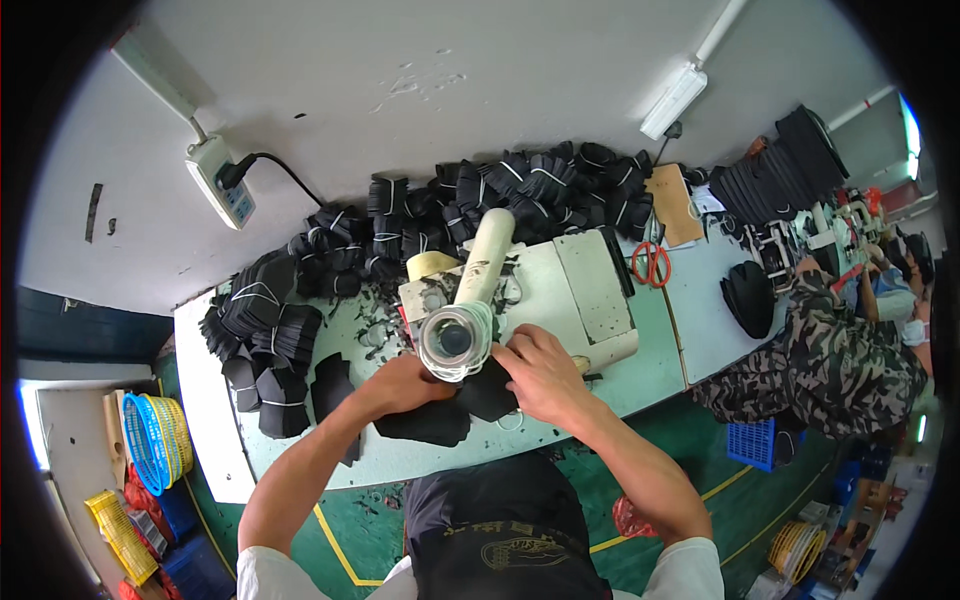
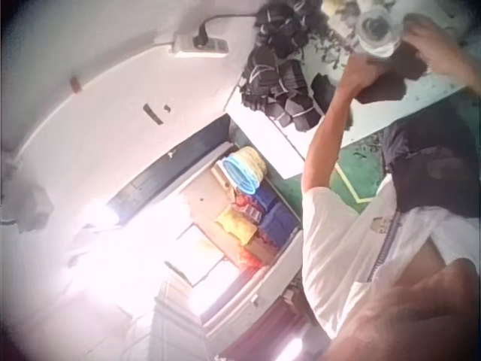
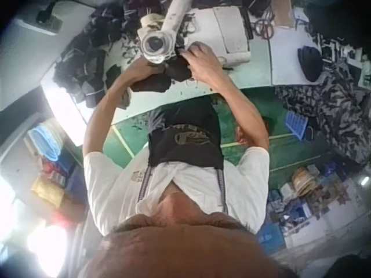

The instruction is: The person trims the edges of shoe upper components using a skiving machine, creating scraps.

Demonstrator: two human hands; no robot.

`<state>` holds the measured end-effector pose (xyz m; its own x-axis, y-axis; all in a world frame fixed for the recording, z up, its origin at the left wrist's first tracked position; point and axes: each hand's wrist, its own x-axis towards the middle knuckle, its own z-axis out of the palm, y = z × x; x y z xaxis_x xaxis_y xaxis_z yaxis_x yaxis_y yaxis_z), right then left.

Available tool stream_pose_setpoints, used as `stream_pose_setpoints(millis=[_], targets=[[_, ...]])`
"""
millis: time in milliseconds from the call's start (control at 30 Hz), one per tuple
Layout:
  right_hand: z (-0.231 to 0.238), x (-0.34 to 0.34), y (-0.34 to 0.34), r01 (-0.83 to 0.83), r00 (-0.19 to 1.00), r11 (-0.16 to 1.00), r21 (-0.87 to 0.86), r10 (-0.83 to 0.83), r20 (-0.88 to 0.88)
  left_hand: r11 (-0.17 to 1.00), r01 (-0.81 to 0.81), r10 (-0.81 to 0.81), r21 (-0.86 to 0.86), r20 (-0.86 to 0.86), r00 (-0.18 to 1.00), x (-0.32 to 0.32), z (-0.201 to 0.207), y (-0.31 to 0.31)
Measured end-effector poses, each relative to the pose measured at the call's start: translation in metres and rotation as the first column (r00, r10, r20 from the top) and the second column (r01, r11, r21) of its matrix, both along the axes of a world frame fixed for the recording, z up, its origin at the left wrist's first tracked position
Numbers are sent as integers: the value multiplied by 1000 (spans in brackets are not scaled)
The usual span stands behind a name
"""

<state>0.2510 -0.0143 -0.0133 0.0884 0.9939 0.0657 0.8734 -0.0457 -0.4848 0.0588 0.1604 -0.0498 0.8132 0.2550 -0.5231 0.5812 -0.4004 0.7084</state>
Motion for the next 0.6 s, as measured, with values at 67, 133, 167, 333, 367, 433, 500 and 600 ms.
stream_pose_setpoints(millis=[67, 133, 167, 333, 367, 433, 500, 600], targets=[[-4, 6, -8, 15, 1000, 999, -32, -16, -21, 988, 21, -32, -151, -74, 997, -3, 26, 0], [-6, 11, -21, 42, 995, 997, -60, -48, -92, 979, -92, 73, -180, -105, 992, -7, 38, -5], [-5, 12, -27, 69, 983, 994, -83, -82, -166, 978, -94, 76, -187, -100, 992, -10, 41, -7], [45, -4, -56, 93, 996, 926, 366, -81, -46, 966, -200, 173, -165, -167, 971, -26, 42, -15], [51, -8, -61, 117, 989, 854, 507, -146, 17, 965, -199, 171, -173, -164, 972, -27, 43, -16], [49, -11, -71, 116, 976, 832, 543, -197, 93, 951, -271, 231, -146, -241, 942, -28, 44, -17], [48, -13, -77, 76, 937, 733, 676, -285, 204, 928, -308, 262, -209, -223, 939, -31, 35, -19], [46, -14, -81, 55, 916, 743, 667, -304, 263, 895, -358, 303, -267, -228, 926, -29, 31, -20]])
